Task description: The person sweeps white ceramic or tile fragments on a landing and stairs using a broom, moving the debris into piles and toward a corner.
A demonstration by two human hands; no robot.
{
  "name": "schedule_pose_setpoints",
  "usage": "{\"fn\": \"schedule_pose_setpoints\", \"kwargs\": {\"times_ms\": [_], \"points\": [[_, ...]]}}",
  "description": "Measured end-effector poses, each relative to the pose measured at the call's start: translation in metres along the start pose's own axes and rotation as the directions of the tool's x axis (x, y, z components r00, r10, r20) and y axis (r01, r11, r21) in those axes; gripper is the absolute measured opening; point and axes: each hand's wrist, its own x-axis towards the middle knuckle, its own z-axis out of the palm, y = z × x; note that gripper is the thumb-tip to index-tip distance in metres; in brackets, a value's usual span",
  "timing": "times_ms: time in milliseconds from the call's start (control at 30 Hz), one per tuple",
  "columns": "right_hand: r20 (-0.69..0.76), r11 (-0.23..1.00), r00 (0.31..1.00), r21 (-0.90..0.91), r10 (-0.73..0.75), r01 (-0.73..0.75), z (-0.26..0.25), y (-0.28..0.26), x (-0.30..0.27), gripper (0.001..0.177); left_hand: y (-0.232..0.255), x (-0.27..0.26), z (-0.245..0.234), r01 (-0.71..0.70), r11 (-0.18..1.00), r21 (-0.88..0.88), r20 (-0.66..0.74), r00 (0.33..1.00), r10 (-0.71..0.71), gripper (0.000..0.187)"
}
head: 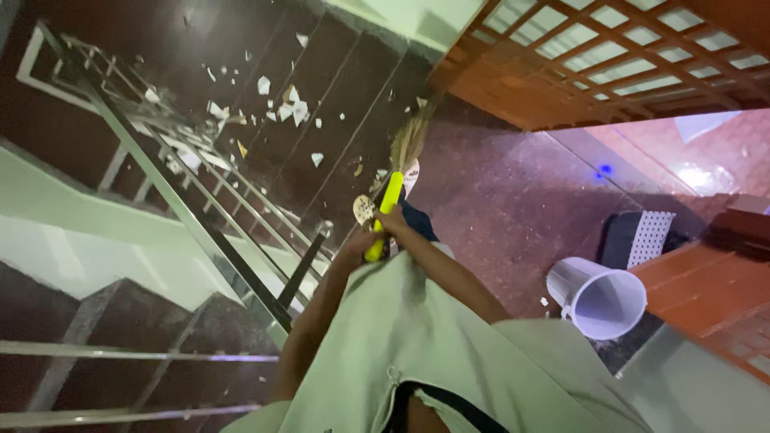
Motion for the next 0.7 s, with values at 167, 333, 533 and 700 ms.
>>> {"fn": "schedule_pose_setpoints", "kwargs": {"times_ms": [167,333,533,700], "points": [[0.089,0.994,0.995,-0.096,-0.037,0.046,-0.013,-0.012,0.031,0.059,0.016,0.043,0.006,-0.058,0.998,-0.018,0.034,0.998,0.058,0.06],[0.22,0.887,0.913,-0.245,-0.343,0.393,-0.023,-0.025,0.05,0.054,0.022,0.047,0.026,-0.041,0.993,0.114,-0.136,0.989,0.056,0.07],[0.051,0.918,0.949,-0.243,-0.31,0.313,-0.028,-0.018,0.027,0.091,0.023,0.023,0.036,-0.111,0.988,0.109,-0.098,0.988,0.122,0.078],[0.055,0.981,0.997,-0.182,-0.059,0.068,-0.038,-0.028,0.023,0.083,0.037,0.02,0.046,-0.08,0.992,0.101,-0.07,0.994,0.087,0.085]]}}
